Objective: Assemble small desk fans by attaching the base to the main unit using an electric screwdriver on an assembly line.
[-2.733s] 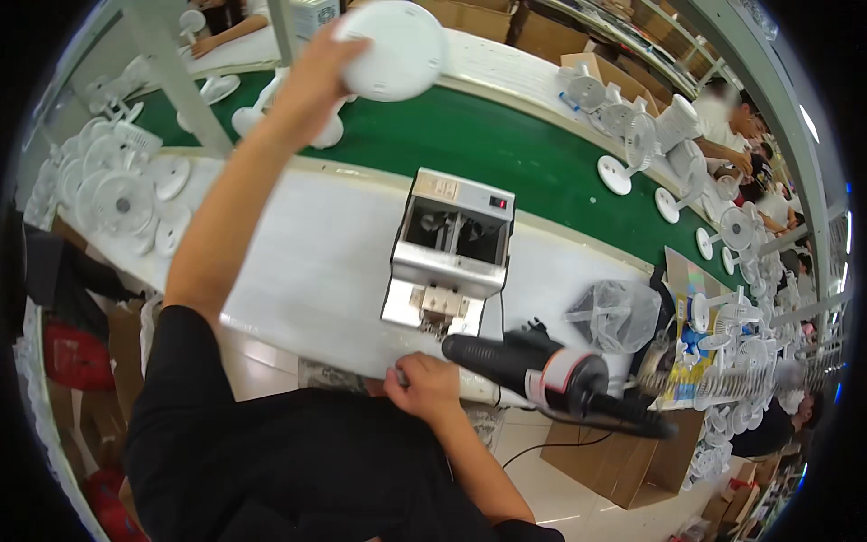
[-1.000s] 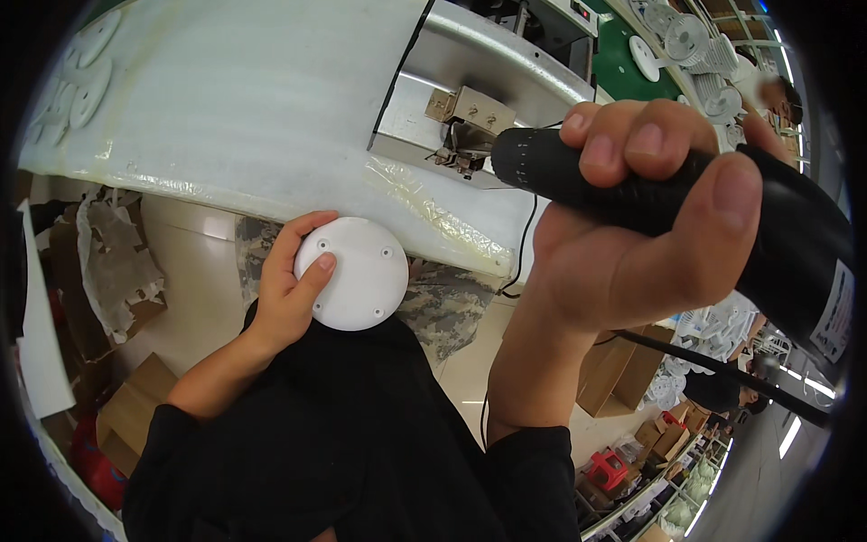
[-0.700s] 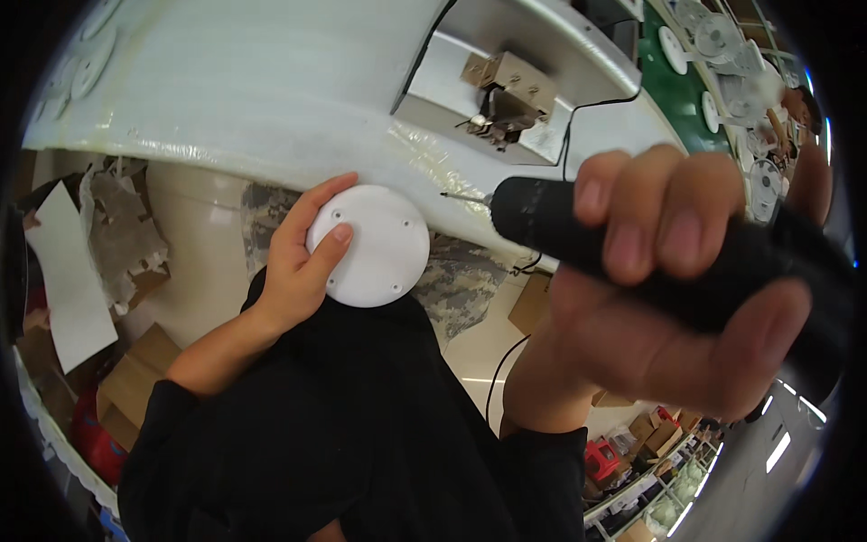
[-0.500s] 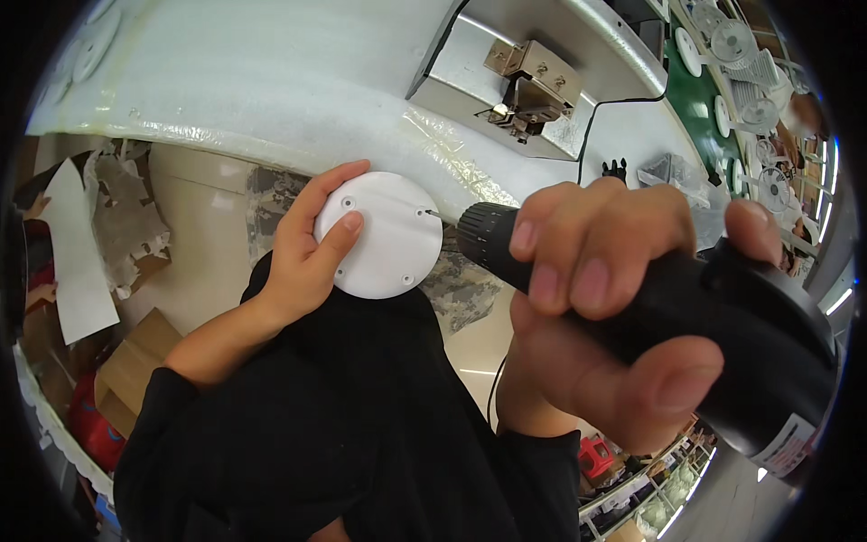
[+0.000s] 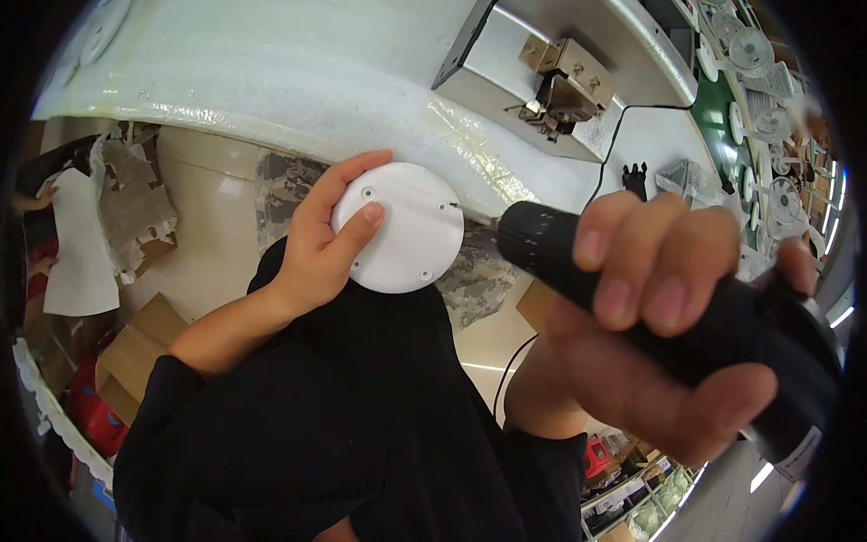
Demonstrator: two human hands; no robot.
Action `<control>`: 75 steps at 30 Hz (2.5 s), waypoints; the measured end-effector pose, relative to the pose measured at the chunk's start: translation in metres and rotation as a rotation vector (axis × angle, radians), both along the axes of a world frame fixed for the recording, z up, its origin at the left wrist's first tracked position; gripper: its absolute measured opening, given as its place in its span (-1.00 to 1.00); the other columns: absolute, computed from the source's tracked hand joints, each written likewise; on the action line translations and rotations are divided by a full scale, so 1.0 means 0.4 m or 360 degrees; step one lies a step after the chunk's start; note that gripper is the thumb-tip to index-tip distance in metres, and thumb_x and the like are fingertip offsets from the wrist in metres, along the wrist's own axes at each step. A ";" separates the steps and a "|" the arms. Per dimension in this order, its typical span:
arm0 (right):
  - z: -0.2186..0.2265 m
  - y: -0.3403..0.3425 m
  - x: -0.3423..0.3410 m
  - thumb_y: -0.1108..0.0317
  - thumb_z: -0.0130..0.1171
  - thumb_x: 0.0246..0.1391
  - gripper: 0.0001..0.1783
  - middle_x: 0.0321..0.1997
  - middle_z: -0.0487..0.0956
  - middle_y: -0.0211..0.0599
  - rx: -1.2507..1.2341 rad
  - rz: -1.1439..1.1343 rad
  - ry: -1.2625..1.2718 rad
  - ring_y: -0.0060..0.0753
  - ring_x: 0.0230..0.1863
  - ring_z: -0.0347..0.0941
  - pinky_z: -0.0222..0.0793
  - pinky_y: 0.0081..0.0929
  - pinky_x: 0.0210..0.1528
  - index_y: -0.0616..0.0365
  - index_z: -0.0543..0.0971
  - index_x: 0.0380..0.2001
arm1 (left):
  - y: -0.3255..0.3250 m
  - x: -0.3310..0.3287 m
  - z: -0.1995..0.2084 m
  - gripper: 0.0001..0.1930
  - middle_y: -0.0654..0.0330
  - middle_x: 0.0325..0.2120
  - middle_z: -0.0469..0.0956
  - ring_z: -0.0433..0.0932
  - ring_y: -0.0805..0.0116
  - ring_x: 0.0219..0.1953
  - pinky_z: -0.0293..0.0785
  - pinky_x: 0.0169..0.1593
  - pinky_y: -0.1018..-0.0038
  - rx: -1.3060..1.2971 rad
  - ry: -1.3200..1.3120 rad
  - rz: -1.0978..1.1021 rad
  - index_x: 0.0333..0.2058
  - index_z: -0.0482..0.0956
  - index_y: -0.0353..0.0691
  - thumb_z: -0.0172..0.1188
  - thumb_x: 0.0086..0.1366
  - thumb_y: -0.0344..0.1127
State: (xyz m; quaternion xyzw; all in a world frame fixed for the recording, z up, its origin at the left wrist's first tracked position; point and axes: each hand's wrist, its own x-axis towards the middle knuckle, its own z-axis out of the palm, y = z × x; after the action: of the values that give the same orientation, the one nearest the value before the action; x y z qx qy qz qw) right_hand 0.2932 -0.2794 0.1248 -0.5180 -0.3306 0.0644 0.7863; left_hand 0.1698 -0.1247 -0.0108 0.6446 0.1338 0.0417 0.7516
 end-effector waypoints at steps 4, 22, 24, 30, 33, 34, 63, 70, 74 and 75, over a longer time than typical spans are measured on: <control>0.004 -0.028 0.046 -0.07 0.01 0.13 -0.35 -0.38 0.44 -0.44 0.0154 0.0273 -0.0119 -0.55 -0.47 0.37 0.34 -0.39 -0.27 0.03 0.27 0.20 | 0.015 0.005 0.003 -0.57 0.02 0.02 0.43 0.44 0.23 -0.03 0.39 0.05 0.43 -0.0098 0.0040 0.0010 0.14 0.34 -0.29 0.04 0.30 -0.37; 0.026 0.033 0.094 0.03 0.05 0.09 -0.54 -0.43 0.43 -0.43 -0.0127 -0.0333 -0.0122 -0.52 -0.42 0.35 0.28 -0.30 -0.13 0.02 0.39 -0.01 | 0.108 -0.043 0.016 -0.55 0.00 0.01 0.43 0.42 0.24 -0.01 0.37 0.06 0.44 -0.0407 0.0087 0.0079 0.15 0.34 -0.32 0.03 0.28 -0.41; 0.015 0.039 0.100 0.04 0.05 0.10 -0.54 -0.43 0.42 -0.42 -0.0169 -0.0489 -0.0134 -0.52 -0.42 0.34 0.28 -0.29 -0.12 0.02 0.39 0.00 | 0.146 -0.053 0.042 -0.54 -0.04 0.02 0.42 0.46 0.26 -0.04 0.44 0.00 0.46 -0.0869 0.0196 0.0182 0.16 0.32 -0.34 -0.02 0.31 -0.34; -0.006 0.004 0.120 -0.14 -0.04 0.09 -0.30 -0.17 0.56 -0.10 -0.0275 -0.0581 -0.0137 -0.16 -0.19 0.52 0.37 -0.14 0.05 0.20 0.34 0.10 | 0.276 -0.123 -0.004 -0.55 -0.06 -0.18 0.53 0.48 0.41 -0.44 0.42 -0.47 0.62 -0.1933 -0.0307 0.0096 0.08 0.37 -0.39 -0.10 0.37 -0.16; -0.025 -0.065 0.153 -0.35 -0.27 0.15 -0.13 0.07 0.46 0.04 0.0054 -0.0230 0.0018 -0.05 -0.02 0.50 0.46 -0.25 0.02 0.23 0.20 0.21 | 0.281 -0.158 -0.052 -0.53 -0.05 -0.34 0.57 0.37 0.49 -0.65 0.26 -0.68 0.66 -0.2147 -0.0418 0.0122 0.00 0.42 -0.40 -0.10 0.38 -0.07; -0.029 -0.057 0.140 -0.28 -0.32 0.26 -0.24 0.03 0.49 -0.08 -0.0041 -0.0562 0.0053 -0.17 -0.14 0.57 0.62 -0.41 -0.16 0.12 0.10 0.25 | 0.261 -0.152 -0.052 -0.53 -0.03 -0.40 0.57 0.31 0.52 -0.71 0.18 -0.74 0.66 -0.2285 -0.0392 0.0343 -0.04 0.45 -0.40 -0.07 0.37 -0.04; -0.222 -0.106 0.053 -0.07 -0.27 0.29 -0.36 0.19 0.44 -0.10 0.0448 -0.1300 0.0323 -0.20 0.20 0.35 0.17 -0.26 0.24 0.18 0.30 0.23 | 0.458 -0.017 0.143 -0.21 -0.05 -0.45 0.56 0.32 0.50 -0.80 0.20 -0.80 0.71 -0.1508 -0.1217 0.0075 0.36 -0.16 -0.26 0.09 0.33 -0.14; -0.353 -0.115 -0.032 0.27 -0.10 0.24 -0.71 -0.46 0.54 -0.36 -0.0569 -0.1214 0.0629 -0.58 -0.51 0.34 0.17 -0.72 -0.49 0.21 0.54 -0.20 | 0.564 0.182 0.219 -0.25 0.00 -0.17 0.54 0.53 0.38 -0.22 0.50 -0.19 0.53 -0.0384 -0.1361 0.0178 0.29 0.10 -0.32 0.24 0.22 -0.17; -0.432 -0.092 -0.043 0.34 -0.03 0.19 -0.82 -0.56 0.43 -0.46 -0.0988 -0.1195 0.0216 -0.65 -0.58 0.17 0.09 -0.71 -0.52 0.20 0.51 -0.33 | 0.487 0.378 0.280 -0.44 0.04 0.01 0.42 0.45 0.31 -0.07 0.42 -0.04 0.47 0.0633 -0.1009 0.0121 0.13 0.32 -0.34 0.25 0.20 -0.26; -0.430 -0.087 -0.044 0.34 -0.03 0.19 -0.82 -0.56 0.43 -0.46 -0.1009 -0.1219 0.0222 -0.65 -0.58 0.17 0.09 -0.71 -0.52 0.20 0.51 -0.33 | 0.469 0.436 0.266 -0.48 0.06 -0.07 0.47 0.47 0.35 -0.13 0.43 -0.09 0.52 0.0809 -0.1047 0.0093 0.08 0.37 -0.35 0.26 0.20 -0.24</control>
State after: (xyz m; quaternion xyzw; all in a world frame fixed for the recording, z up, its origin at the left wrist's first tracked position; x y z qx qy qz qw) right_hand 0.2758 -0.3143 -0.0472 -0.8101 -0.0275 -0.0969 0.5776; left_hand 0.3440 0.0627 0.0958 0.7579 -0.1097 0.2983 0.5698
